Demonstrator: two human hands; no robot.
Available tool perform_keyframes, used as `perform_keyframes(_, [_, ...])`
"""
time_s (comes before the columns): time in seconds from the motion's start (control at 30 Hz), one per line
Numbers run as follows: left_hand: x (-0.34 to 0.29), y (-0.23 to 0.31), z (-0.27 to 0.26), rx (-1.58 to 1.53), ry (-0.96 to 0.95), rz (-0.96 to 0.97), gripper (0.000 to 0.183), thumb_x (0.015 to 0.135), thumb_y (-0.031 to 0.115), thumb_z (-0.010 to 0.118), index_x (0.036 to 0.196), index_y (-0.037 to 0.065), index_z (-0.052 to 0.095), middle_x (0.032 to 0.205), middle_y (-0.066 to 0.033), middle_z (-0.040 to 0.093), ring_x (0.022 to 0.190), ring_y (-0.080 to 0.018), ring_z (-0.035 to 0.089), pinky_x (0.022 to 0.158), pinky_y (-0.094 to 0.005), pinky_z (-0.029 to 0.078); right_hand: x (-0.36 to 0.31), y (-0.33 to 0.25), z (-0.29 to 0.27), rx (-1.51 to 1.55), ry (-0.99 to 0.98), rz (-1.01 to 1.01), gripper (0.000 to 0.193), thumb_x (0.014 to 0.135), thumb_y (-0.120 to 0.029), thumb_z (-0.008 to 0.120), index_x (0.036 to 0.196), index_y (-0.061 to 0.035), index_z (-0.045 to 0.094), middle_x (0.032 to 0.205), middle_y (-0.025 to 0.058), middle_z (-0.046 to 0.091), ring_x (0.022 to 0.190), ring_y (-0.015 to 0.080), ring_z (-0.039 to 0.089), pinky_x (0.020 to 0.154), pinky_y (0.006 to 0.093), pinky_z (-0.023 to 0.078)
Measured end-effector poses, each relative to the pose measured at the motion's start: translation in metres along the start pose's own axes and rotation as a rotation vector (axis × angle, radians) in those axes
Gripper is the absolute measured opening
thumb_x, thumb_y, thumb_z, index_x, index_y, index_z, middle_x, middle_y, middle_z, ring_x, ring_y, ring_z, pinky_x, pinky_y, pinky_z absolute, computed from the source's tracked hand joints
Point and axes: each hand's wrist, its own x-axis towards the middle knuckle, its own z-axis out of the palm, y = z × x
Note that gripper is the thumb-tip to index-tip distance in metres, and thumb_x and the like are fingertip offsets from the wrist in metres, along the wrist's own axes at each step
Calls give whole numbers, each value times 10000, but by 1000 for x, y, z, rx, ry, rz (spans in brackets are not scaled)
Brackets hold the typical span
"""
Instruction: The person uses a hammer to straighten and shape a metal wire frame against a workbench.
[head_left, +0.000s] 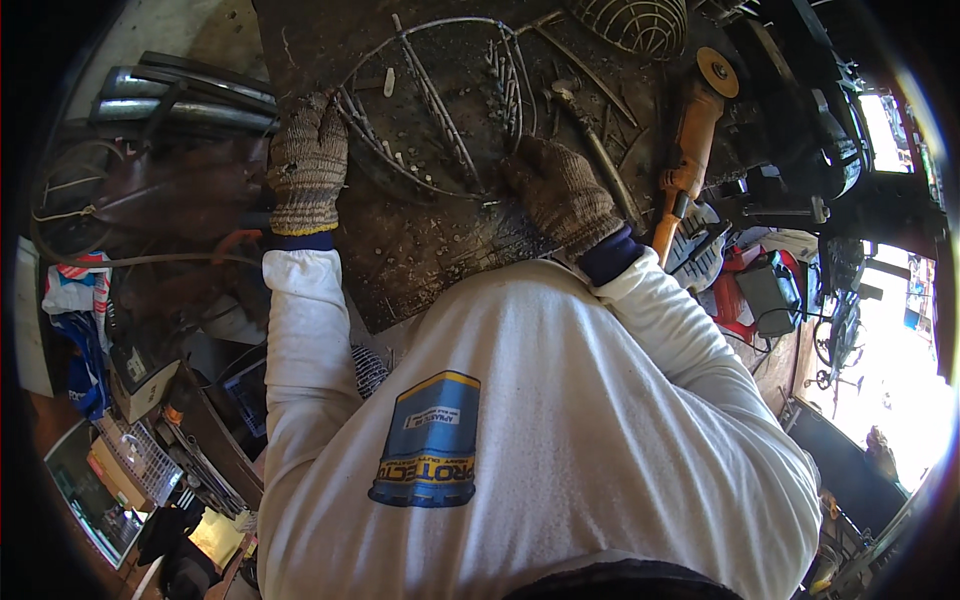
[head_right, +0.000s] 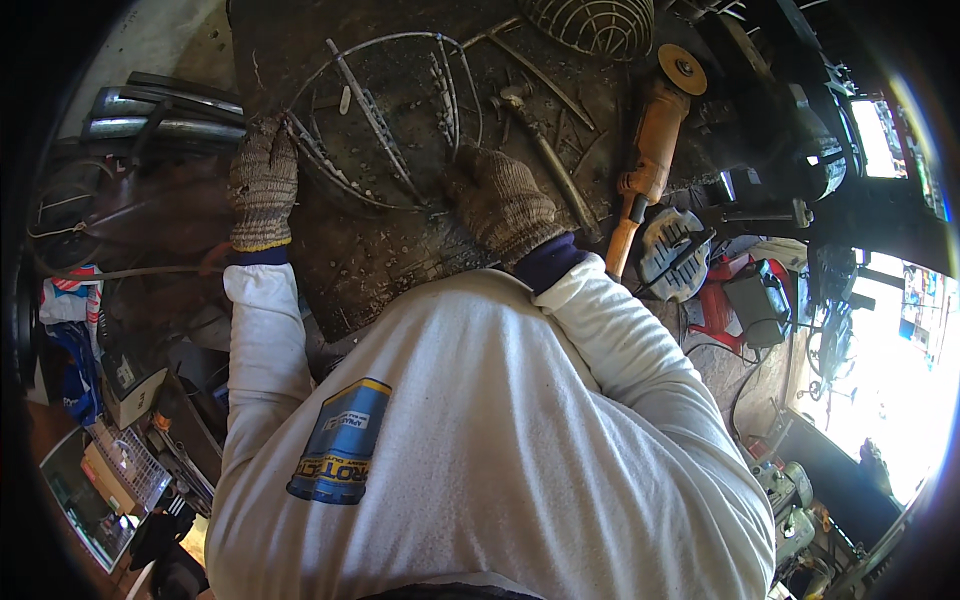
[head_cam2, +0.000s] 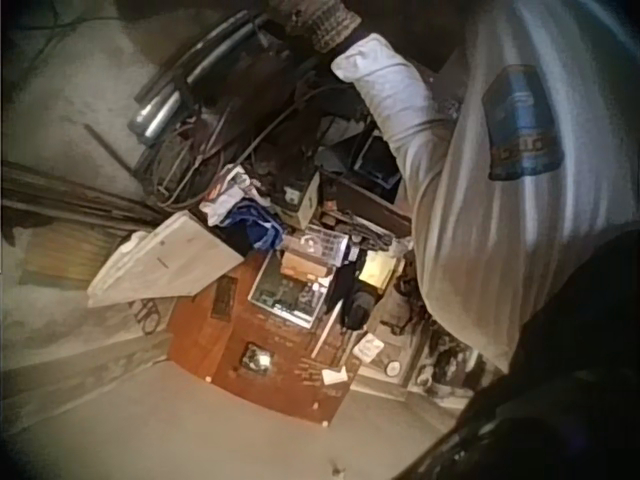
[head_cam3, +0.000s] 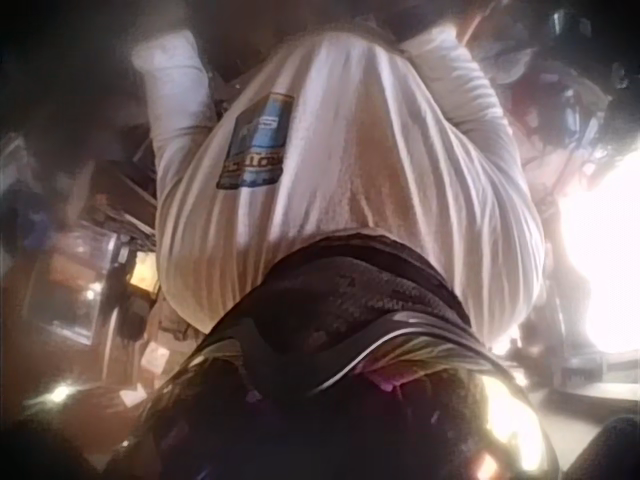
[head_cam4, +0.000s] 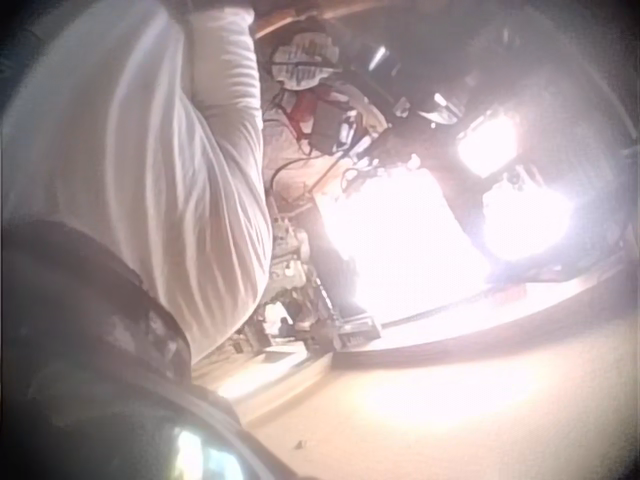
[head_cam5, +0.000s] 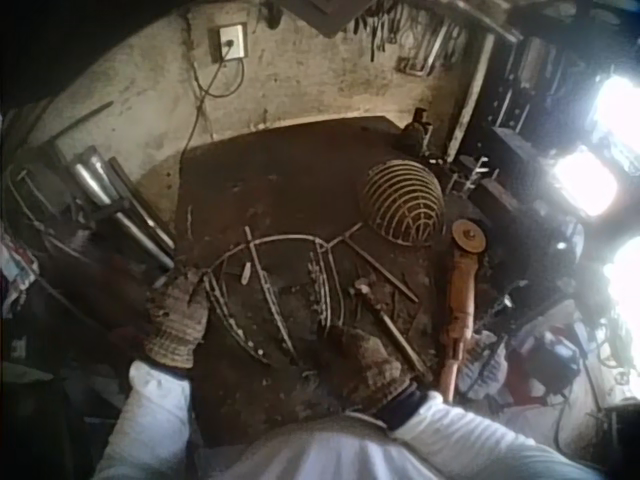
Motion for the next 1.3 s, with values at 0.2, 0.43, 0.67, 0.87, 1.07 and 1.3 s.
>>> perform_keyframes(0.2, [-2, -12, 9, 74, -47, 67, 356, 1034, 351, 484, 1299, 187, 654, 1290, -108, 663, 1177, -341, 619, 982, -471, 503, -1, 12, 5, -50, -36, -69, 400, 976, -365, 590, 1204, -44, 660, 1074, 263, 691, 1049, 425, 655, 902, 481, 513])
perform_keyframes(0.43, [-4, -12, 9, 56, -18, 86, 355, 1022, 334, 502, 1317, 197, 645, 1322, -94, 650, 1185, -339, 615, 990, -472, 501, 5, 31, 18, -136, 15, -191, 398, 977, -366, 584, 1195, -42, 661, 1062, 276, 687, 1034, 434, 655, 895, 482, 513])
perform_keyframes(0.67, [-4, -3, 4, 54, -32, 22, 365, 1001, 359, 534, 1306, 197, 652, 1300, -95, 663, 1151, -346, 634, 976, -466, 510, 1, 10, 2, -70, -71, -100, 381, 969, -365, 592, 1137, -34, 672, 1019, 265, 690, 989, 434, 661, 871, 488, 511])
perform_keyframes(0.87, [-9, 6, -12, -80, -26, 17, 312, 965, 271, 608, 1259, 191, 672, 1242, -96, 690, 1084, -331, 667, 927, -439, 532, -5, 4, -8, 84, -153, 35, 361, 982, -334, 589, 1162, -39, 694, 1027, 203, 719, 942, 346, 688, 847, 428, 528])
perform_keyframes(1.07, [-18, -1, -16, -196, 116, 119, 307, 947, 242, 650, 1246, 179, 678, 1167, -86, 717, 1042, -303, 690, 904, -402, 542, -8, 22, -8, 101, -111, -31, 419, 964, -380, 627, 1191, -34, 693, 1071, 170, 731, 976, 306, 697, 886, 397, 537])
perform_keyframes(1.3, [-29, 6, -18, -254, 68, 70, 432, 973, 358, 649, 1356, 160, 617, 1221, -133, 699, 1101, -307, 684, 937, -400, 534, -14, 2, -24, -373, -88, 8, 387, 922, -370, 645, 1208, -116, 705, 1179, 137, 716, 1079, 321, 683, 919, 397, 530])
